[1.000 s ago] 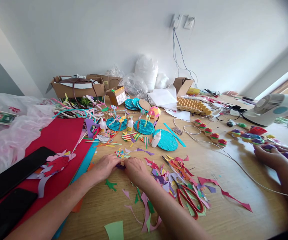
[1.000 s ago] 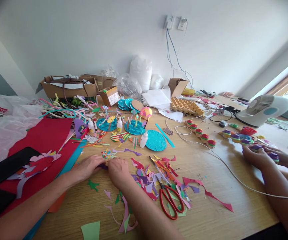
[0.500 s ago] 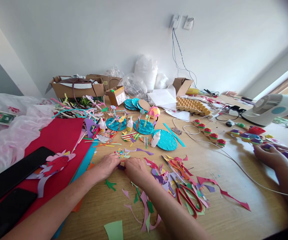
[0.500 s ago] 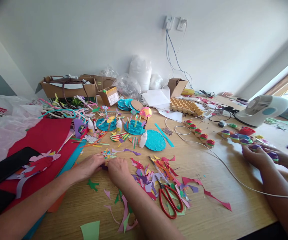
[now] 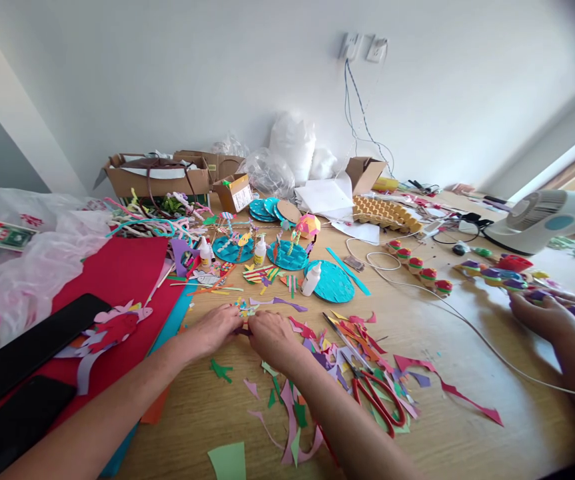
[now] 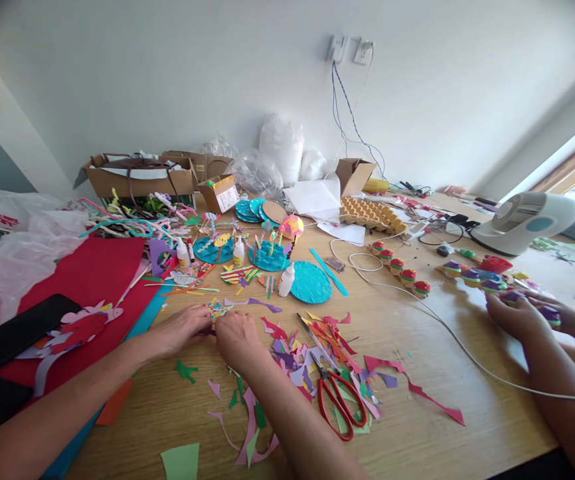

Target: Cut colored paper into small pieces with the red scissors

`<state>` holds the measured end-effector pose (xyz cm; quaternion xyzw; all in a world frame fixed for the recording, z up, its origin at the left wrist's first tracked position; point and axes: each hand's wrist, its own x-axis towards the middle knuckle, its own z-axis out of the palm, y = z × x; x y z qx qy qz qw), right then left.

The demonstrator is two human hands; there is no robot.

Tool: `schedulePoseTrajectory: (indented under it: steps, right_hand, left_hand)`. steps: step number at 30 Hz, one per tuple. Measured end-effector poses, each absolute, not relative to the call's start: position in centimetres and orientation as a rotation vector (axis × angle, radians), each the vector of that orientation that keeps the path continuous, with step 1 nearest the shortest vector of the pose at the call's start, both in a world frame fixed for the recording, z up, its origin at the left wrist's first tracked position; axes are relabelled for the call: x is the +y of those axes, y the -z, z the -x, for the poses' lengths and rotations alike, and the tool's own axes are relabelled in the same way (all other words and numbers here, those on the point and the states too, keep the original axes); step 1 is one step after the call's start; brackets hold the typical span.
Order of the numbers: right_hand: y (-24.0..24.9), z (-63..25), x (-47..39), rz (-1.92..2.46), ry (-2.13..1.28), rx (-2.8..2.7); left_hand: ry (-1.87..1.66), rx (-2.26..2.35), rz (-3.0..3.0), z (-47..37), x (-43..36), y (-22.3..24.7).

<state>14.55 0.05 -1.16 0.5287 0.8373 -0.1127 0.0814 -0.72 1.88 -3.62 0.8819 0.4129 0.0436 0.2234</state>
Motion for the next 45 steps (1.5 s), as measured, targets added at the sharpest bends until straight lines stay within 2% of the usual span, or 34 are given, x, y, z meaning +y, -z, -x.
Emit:
schedulePoseTrajectory:
  steps: [29,45]
  right_hand:
    - [2.1,-14.8,0.1,-1.647,0.407,2.510]
    - [1.0,-19.0,-0.1,-1.793,0.724,2.507]
  left_hand:
    - [-0.191,1.209,-2.364,1.3,1.9,4.9]
    - [-0.124,1.331,-2.381,2.5,3.0,4.8]
